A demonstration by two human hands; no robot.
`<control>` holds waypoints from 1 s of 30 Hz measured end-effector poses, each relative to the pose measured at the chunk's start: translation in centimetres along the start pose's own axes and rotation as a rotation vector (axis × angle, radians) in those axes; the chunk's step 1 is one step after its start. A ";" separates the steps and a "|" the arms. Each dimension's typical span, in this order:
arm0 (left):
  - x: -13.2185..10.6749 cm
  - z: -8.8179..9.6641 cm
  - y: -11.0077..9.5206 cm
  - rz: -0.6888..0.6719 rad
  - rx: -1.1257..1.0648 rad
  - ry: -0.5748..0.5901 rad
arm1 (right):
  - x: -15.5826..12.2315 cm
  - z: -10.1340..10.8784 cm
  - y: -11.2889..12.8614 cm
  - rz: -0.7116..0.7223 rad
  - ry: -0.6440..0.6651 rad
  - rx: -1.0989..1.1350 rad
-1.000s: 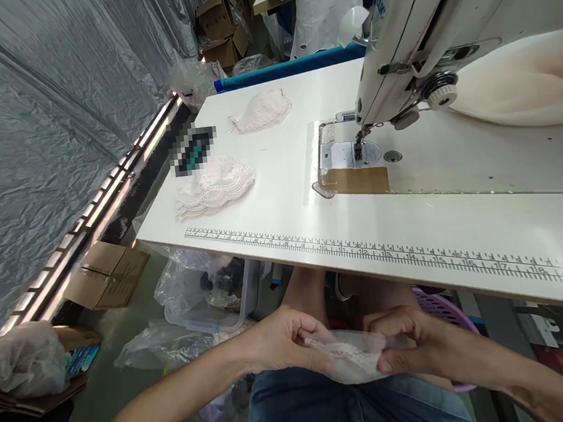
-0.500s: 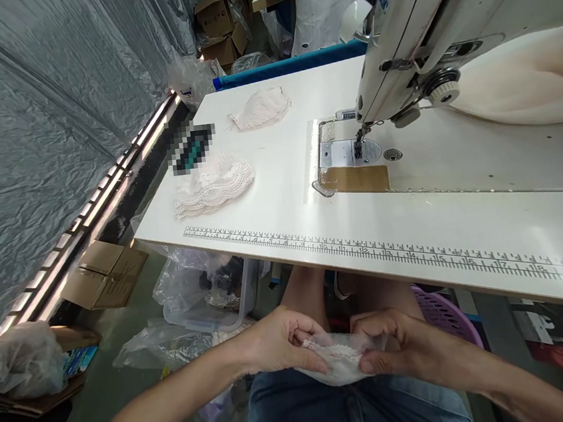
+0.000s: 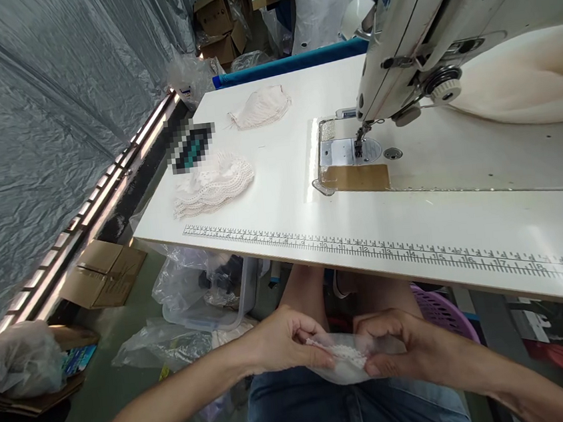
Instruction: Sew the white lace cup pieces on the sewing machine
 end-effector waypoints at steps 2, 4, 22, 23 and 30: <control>0.0 0.0 -0.2 0.005 0.009 -0.007 | -0.1 0.0 0.1 0.006 0.006 -0.010; -0.1 0.0 -0.5 -0.001 0.020 -0.004 | -0.1 0.0 0.2 0.005 -0.005 -0.020; 0.0 0.0 -0.2 0.038 -0.136 0.001 | -0.6 0.5 0.7 0.029 0.001 -0.010; 0.0 0.1 -0.1 0.039 -0.166 -0.001 | -0.7 0.6 0.8 0.034 0.004 -0.024; -0.7 1.4 0.8 0.103 -0.222 -0.085 | -1.0 1.0 0.4 -0.007 0.041 -0.019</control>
Point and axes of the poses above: each hand's wrist, its own x-axis towards the middle knuckle, its own z-axis out of the back of the hand, y = z × x, the point moved 7 cm from there along x, towards the middle knuckle, and after that the axes turned 9 degrees about -z, right-handed, at the moved point
